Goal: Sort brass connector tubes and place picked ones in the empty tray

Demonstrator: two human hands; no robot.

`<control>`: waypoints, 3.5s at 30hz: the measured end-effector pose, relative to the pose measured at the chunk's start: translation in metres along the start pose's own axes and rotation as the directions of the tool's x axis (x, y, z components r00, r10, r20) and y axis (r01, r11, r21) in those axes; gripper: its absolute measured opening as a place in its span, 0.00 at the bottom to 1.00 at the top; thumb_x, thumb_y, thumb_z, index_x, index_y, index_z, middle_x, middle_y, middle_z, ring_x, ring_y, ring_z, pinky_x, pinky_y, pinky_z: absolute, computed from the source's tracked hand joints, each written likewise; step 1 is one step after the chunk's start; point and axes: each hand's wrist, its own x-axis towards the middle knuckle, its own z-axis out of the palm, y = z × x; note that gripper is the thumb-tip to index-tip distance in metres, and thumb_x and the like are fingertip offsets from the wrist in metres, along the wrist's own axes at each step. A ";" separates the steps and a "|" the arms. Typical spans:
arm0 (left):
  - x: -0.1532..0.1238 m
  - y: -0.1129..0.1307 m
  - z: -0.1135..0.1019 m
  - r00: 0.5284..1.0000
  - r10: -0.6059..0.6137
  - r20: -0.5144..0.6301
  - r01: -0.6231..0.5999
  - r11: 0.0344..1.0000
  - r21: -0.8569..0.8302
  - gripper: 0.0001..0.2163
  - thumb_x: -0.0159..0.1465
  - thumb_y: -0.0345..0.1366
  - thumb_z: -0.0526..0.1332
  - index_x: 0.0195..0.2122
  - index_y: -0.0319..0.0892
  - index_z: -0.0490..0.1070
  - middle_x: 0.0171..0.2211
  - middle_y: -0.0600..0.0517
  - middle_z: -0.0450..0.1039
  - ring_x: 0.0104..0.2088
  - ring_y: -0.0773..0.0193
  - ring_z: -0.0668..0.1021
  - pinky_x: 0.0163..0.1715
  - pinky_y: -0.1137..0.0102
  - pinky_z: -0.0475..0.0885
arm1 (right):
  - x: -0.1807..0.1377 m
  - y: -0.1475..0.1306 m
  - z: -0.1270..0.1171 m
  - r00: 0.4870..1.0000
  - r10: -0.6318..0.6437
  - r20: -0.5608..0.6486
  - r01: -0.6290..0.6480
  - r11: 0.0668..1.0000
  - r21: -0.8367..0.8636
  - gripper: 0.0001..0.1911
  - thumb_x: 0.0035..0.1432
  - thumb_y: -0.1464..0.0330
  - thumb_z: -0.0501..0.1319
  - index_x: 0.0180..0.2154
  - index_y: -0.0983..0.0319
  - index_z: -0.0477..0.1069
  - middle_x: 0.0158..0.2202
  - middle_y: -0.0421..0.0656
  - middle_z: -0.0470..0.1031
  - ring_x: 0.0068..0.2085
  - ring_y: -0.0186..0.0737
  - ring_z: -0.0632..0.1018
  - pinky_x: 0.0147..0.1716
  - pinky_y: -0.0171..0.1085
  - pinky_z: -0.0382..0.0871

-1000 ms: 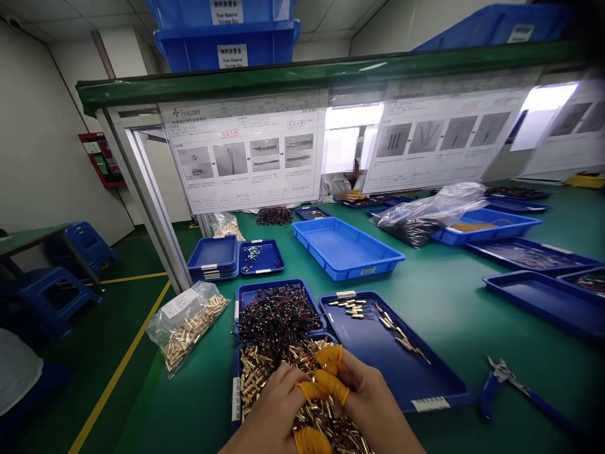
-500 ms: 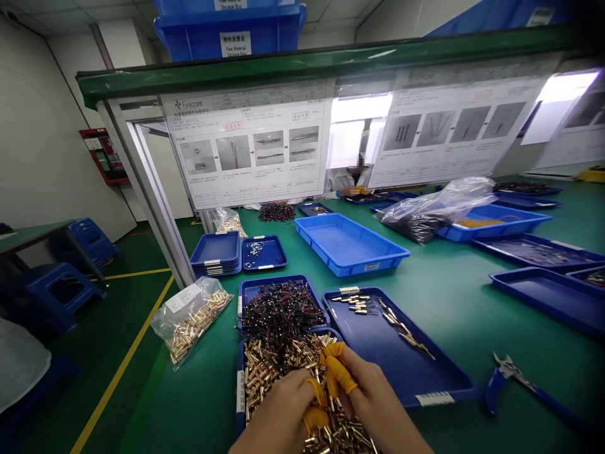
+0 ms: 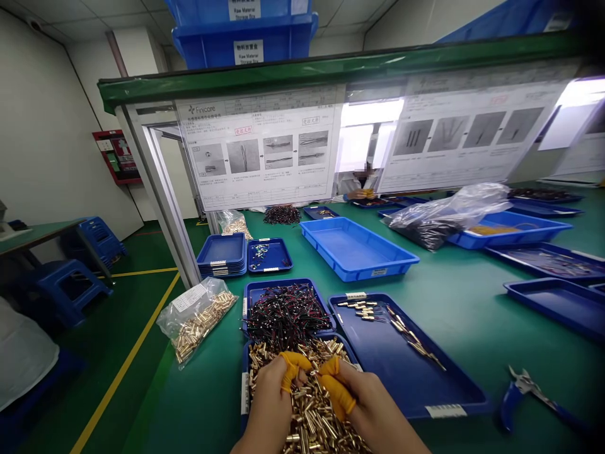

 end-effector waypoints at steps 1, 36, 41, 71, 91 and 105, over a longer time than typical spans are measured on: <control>0.000 -0.001 0.001 1.000 -0.015 -0.003 0.015 0.998 -0.065 0.14 0.51 0.19 0.44 0.28 0.38 0.65 0.31 0.49 0.68 0.34 0.64 0.70 0.37 0.70 0.64 | 0.000 0.001 0.000 1.000 -0.005 0.002 0.005 1.000 -0.002 0.12 0.55 0.65 0.46 0.26 0.65 0.60 0.23 0.38 0.64 0.25 0.23 0.62 0.25 0.24 0.51; 0.001 -0.002 0.006 0.997 -0.059 0.057 0.075 0.935 -0.347 0.09 0.58 0.38 0.55 0.33 0.36 0.65 0.26 0.53 0.63 0.27 0.69 0.66 0.28 0.74 0.60 | 0.001 0.013 0.008 0.996 -0.058 -0.071 0.062 0.996 0.056 0.13 0.55 0.62 0.48 0.27 0.65 0.60 0.21 0.37 0.63 0.24 0.22 0.60 0.24 0.23 0.49; -0.002 0.002 0.005 0.991 0.022 0.131 0.017 0.957 -0.289 0.08 0.56 0.37 0.58 0.27 0.36 0.66 0.23 0.54 0.62 0.25 0.71 0.63 0.25 0.76 0.56 | 0.004 0.025 0.012 0.997 -0.083 -0.005 0.083 0.982 0.168 0.12 0.55 0.61 0.48 0.35 0.63 0.57 0.20 0.35 0.60 0.21 0.22 0.59 0.23 0.23 0.50; -0.013 0.000 0.003 0.981 0.157 0.114 -0.143 0.982 -0.119 0.05 0.57 0.32 0.56 0.26 0.39 0.70 0.27 0.52 0.69 0.30 0.66 0.69 0.33 0.74 0.61 | 0.000 -0.018 -0.002 0.919 0.079 0.385 -0.233 0.899 0.371 0.36 0.36 0.50 0.64 0.41 0.61 0.52 0.18 0.30 0.66 0.08 0.20 0.61 0.07 0.20 0.50; -0.005 -0.001 0.015 0.986 0.081 0.144 -0.131 0.914 0.384 0.03 0.57 0.28 0.58 0.32 0.39 0.66 0.37 0.51 0.67 0.40 0.59 0.65 0.40 0.66 0.58 | 0.039 0.014 -0.014 0.970 -0.075 -0.233 -0.001 0.950 -0.311 0.09 0.52 0.65 0.52 0.35 0.62 0.64 0.31 0.41 0.72 0.29 0.27 0.69 0.29 0.26 0.59; -0.009 -0.003 0.018 0.965 0.118 0.236 -0.230 0.813 0.536 0.15 0.47 0.16 0.48 0.32 0.38 0.63 0.38 0.48 0.65 0.41 0.58 0.64 0.42 0.59 0.64 | 0.047 0.025 -0.003 0.972 -0.111 -0.206 0.005 0.891 -0.454 0.04 0.45 0.78 0.50 0.26 0.64 0.59 0.20 0.36 0.62 0.22 0.23 0.59 0.22 0.23 0.45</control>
